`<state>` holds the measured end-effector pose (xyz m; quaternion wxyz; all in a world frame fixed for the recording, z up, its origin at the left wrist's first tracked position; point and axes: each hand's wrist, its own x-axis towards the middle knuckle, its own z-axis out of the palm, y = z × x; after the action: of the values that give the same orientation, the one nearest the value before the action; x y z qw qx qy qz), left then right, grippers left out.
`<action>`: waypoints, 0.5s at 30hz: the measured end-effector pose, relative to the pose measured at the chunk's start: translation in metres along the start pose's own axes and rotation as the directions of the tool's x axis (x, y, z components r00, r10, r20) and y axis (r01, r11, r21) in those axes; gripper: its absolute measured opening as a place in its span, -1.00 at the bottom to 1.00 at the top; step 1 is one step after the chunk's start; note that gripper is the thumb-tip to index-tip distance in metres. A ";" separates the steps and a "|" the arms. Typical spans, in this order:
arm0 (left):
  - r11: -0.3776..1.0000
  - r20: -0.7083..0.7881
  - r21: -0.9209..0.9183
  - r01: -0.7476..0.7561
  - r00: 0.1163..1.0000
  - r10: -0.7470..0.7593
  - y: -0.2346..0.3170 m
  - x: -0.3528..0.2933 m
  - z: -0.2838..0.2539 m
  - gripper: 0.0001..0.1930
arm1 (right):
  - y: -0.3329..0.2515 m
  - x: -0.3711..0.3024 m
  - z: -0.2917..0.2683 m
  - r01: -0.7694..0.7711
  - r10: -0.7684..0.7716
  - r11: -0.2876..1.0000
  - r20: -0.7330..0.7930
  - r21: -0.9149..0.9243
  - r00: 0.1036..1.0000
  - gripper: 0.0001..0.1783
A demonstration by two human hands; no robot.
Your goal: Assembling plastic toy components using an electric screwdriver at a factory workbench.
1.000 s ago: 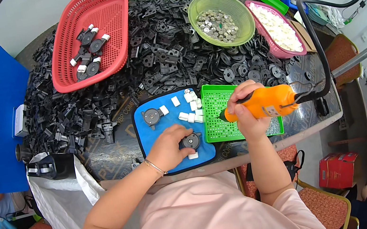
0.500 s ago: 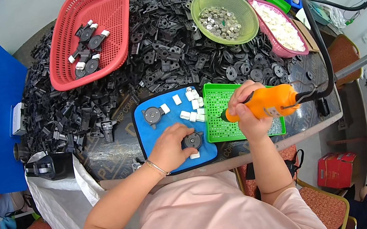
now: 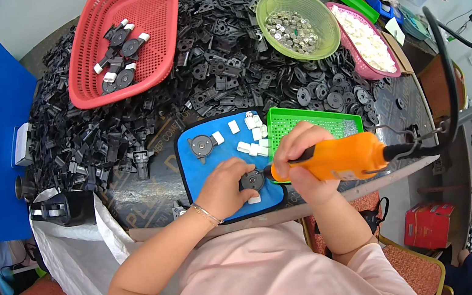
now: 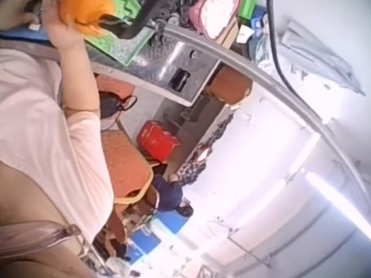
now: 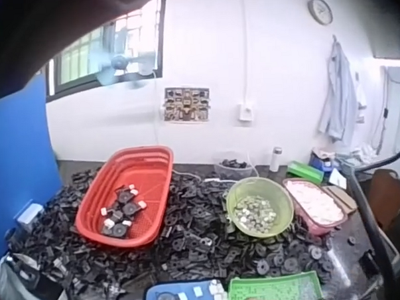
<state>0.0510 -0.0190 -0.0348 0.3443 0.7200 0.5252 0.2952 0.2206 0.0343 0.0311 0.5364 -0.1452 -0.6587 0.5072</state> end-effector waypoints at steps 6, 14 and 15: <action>1.000 -0.005 -0.023 0.009 1.000 -0.009 0.001 0.000 0.000 -0.54 | 0.003 0.003 0.002 -0.011 0.012 1.000 0.101 -0.014 0.995 -0.78; 1.000 -0.004 -0.011 -0.003 1.000 0.002 -0.003 0.002 0.003 -0.55 | 0.007 0.012 0.002 0.008 -0.006 1.000 0.187 -0.011 0.982 -0.79; 1.000 -0.004 -0.004 -0.020 1.000 0.020 -0.004 0.003 0.003 -0.55 | 0.003 0.018 -0.001 -0.011 0.006 1.000 0.245 0.019 0.970 -0.78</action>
<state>0.0518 -0.0158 -0.0397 0.3417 0.7239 0.5182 0.3011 0.2132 0.0490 0.0381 0.4503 -0.0790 -0.7141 0.5301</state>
